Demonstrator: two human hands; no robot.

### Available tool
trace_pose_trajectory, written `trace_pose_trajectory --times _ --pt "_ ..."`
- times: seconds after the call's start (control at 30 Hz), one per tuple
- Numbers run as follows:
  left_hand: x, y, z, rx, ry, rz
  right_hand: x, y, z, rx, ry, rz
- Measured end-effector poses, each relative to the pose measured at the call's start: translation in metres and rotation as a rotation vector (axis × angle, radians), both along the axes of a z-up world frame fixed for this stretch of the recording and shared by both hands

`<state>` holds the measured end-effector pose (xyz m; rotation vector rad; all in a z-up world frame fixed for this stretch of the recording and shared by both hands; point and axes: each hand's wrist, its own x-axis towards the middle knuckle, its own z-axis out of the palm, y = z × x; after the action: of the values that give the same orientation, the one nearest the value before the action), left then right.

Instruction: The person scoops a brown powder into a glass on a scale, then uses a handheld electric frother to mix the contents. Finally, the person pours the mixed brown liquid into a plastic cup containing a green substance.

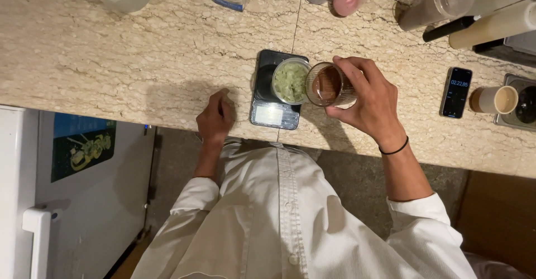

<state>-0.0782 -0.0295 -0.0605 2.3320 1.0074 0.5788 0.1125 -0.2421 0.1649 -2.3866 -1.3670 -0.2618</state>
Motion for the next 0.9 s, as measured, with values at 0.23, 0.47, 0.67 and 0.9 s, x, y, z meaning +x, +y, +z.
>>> trace_pose_trajectory --times 0.23,0.47,0.67,0.9 --pt "-0.001 0.002 0.003 -0.024 -0.027 -0.035 0.001 0.003 0.001 0.015 0.018 0.017" --pt "-0.001 0.002 0.008 -0.025 -0.057 -0.037 0.001 0.005 0.001 0.025 0.006 0.018" --pt "-0.001 0.003 0.018 -0.131 -0.276 0.018 0.003 0.003 -0.007 0.193 0.130 0.043" --pt "-0.006 0.125 0.070 -0.023 -0.773 0.215 -0.007 0.005 -0.009 0.499 0.474 -0.058"
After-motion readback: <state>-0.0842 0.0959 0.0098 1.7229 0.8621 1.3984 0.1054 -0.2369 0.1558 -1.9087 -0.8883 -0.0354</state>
